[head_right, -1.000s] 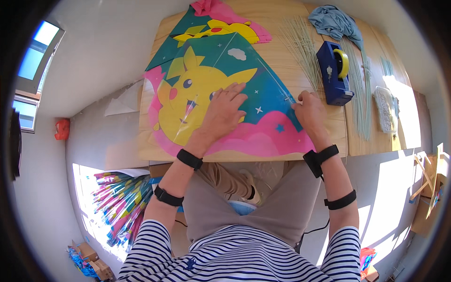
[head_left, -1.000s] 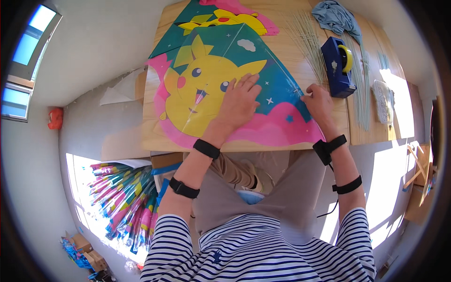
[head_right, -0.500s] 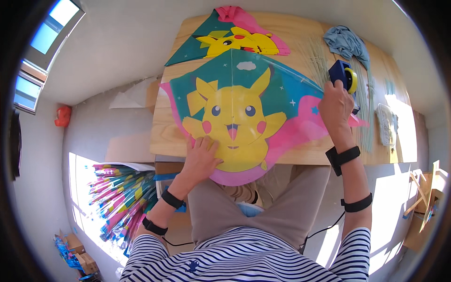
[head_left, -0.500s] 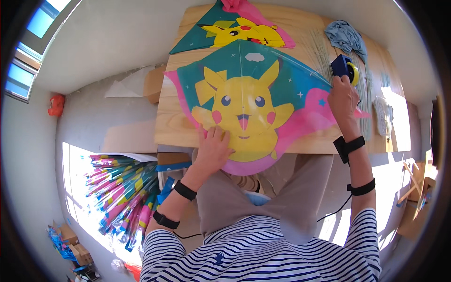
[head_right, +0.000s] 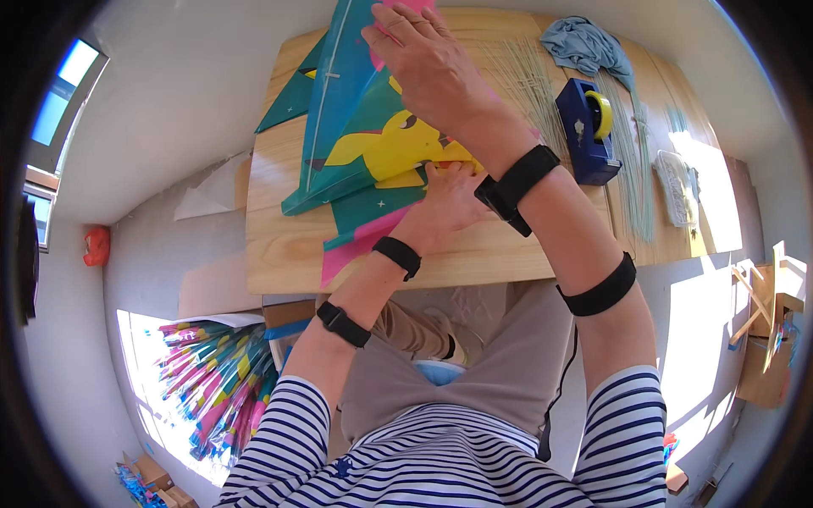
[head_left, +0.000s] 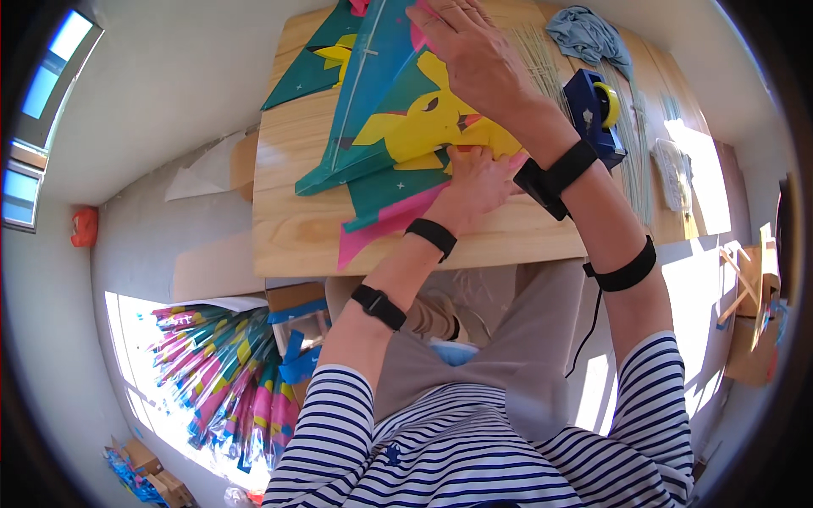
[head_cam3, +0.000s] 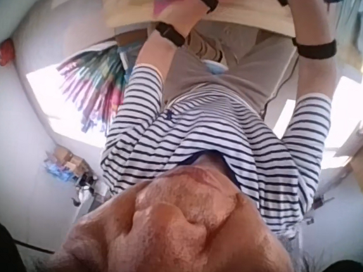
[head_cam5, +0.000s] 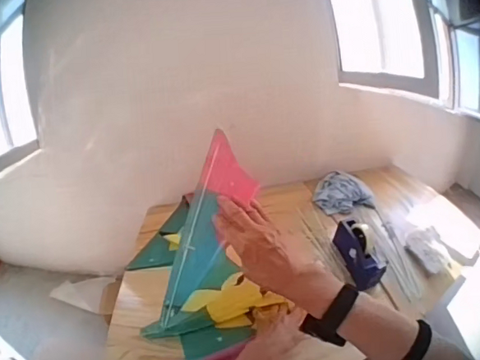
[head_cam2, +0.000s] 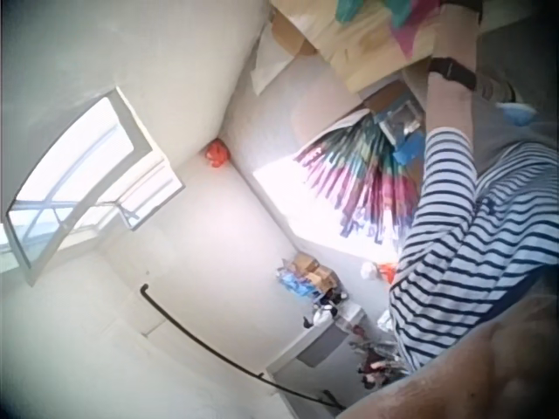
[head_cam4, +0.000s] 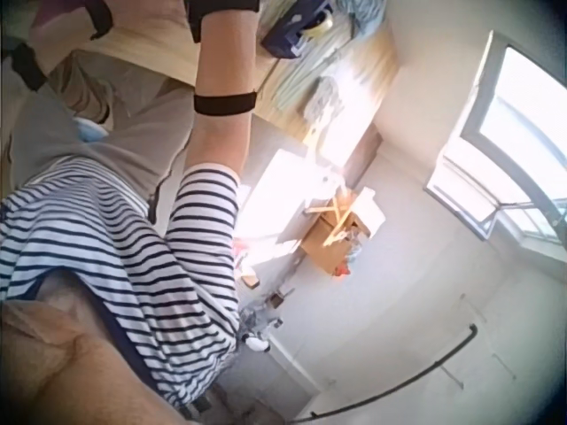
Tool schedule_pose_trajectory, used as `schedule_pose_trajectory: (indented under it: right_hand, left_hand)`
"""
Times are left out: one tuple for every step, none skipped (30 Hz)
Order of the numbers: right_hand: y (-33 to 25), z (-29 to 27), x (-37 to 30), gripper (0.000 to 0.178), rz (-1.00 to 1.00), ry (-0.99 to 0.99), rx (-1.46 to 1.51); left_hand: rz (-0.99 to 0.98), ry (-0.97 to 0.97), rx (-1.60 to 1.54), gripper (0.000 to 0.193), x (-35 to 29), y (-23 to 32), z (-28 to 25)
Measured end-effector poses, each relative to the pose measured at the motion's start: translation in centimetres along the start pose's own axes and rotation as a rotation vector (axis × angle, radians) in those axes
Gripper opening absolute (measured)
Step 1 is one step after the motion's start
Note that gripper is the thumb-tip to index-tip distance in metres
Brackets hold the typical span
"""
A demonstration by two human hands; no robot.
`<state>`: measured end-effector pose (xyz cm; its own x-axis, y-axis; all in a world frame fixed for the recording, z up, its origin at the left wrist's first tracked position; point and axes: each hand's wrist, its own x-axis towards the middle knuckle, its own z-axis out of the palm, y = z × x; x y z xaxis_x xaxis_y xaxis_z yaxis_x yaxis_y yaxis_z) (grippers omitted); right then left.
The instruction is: The recorder is assembling a kite by attaching fiberglass rods and string to the kite sail.
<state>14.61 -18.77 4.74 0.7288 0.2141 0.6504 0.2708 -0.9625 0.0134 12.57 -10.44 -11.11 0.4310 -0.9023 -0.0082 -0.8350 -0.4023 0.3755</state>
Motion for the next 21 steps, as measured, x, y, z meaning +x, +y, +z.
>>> schedule_pose_trajectory:
  right_hand:
    - [0.9, 0.7, -1.0, 0.044, 0.017, 0.1, -0.031]
    - [1.9, 1.8, -2.1, 0.034, 0.033, 0.204, -0.062]
    - [1.9, 2.6, -3.0, 0.031, 0.092, 0.258, -0.053]
    - [1.4, 3.5, -3.3, 0.028, 0.141, 0.32, -0.03]
    - [0.0, 3.8, -4.9, 0.032, 0.257, 0.314, 0.015]
    - [-1.7, 4.1, -6.7, 0.036, 0.373, 0.309, 0.062]
    - [-3.0, 4.3, -9.0, 0.037, 0.421, 0.199, 0.095]
    - [-4.4, 5.0, -11.6, 0.039, 0.471, 0.089, 0.127]
    - [-6.2, 6.1, -13.8, 0.038, 0.436, -0.023, 0.171]
    - [-8.1, 7.3, -16.0, 0.038, 0.403, -0.138, 0.219]
    - [-9.3, 8.3, -18.7, 0.041, 0.386, -0.193, 0.207]
    - [-10.8, 9.0, -20.0, 0.044, 0.357, -0.236, 0.208]
    - [-12.5, 9.7, -19.7, 0.045, 0.34, -0.24, 0.262]
    - [-14.0, 10.4, -18.9, 0.047, 0.317, -0.247, 0.313]
    - [-14.9, 10.7, -18.6, 0.049, 0.296, -0.254, 0.362]
    - [-15.3, 10.5, -18.8, 0.05, 0.283, -0.274, 0.363]
    - [-15.9, 10.3, -18.4, 0.05, 0.253, -0.289, 0.377]
    - [-16.0, 9.9, -18.5, 0.051, 0.236, -0.311, 0.378]
    - [-15.5, 9.2, -19.0, 0.051, 0.224, -0.328, 0.37]
    - [-14.3, 8.0, -20.3, 0.05, 0.217, -0.351, 0.354]
    - [-13.1, 6.7, -21.4, 0.05, 0.204, -0.37, 0.344]
  left_hand:
    - [0.029, 0.033, -0.021, 0.057, 1.2, -0.6, 0.0]
    - [0.057, 0.066, -0.038, 0.051, 2.5, -1.3, -0.1]
    - [0.08, 0.152, -0.048, 0.048, 3.8, -3.2, 0.5]
    - [0.09, 0.246, -0.049, 0.045, 4.8, -6.1, 1.5]
    - [0.109, 0.24, -0.061, 0.043, 5.6, -8.4, 1.8]
    - [0.128, 0.236, -0.072, 0.041, 6.4, -10.5, 1.8]
    - [0.161, 0.144, -0.083, 0.039, 7.2, -12.3, 1.1]
    - [0.143, 0.093, -0.199, 0.038, 8.0, -12.9, 0.9]
    - [0.114, 0.049, -0.309, 0.037, 8.6, -13.6, 0.4]
    - [0.027, 0.044, -0.524, 0.036, 8.9, -13.8, 0.2]
    - [0.006, 0.078, -0.556, 0.035, 9.1, -11.7, 0.1]
    - [-0.027, 0.122, -0.575, 0.034, 8.7, -10.2, -0.9]
    - [-0.025, 0.105, -0.522, 0.035, 7.8, -10.7, -1.7]
    - [-0.024, 0.093, -0.472, 0.035, 7.2, -11.6, -2.1]
    - [-0.021, 0.08, -0.424, 0.036, 6.8, -12.4, -2.5]
    - [0.018, 0.122, -0.344, 0.036, 6.4, -12.8, -2.7]
    - [0.041, 0.173, -0.253, 0.036, 5.4, -14.3, -2.7]
    - [0.078, 0.216, -0.174, 0.037, 4.9, -15.2, -2.8]
    - [0.038, 0.175, -0.155, 0.038, 4.2, -16.4, -3.2]
    - [0.005, 0.133, -0.145, 0.038, 3.5, -17.5, -3.7]
    - [-0.035, 0.093, -0.13, 0.039, 2.7, -18.6, -4.4]
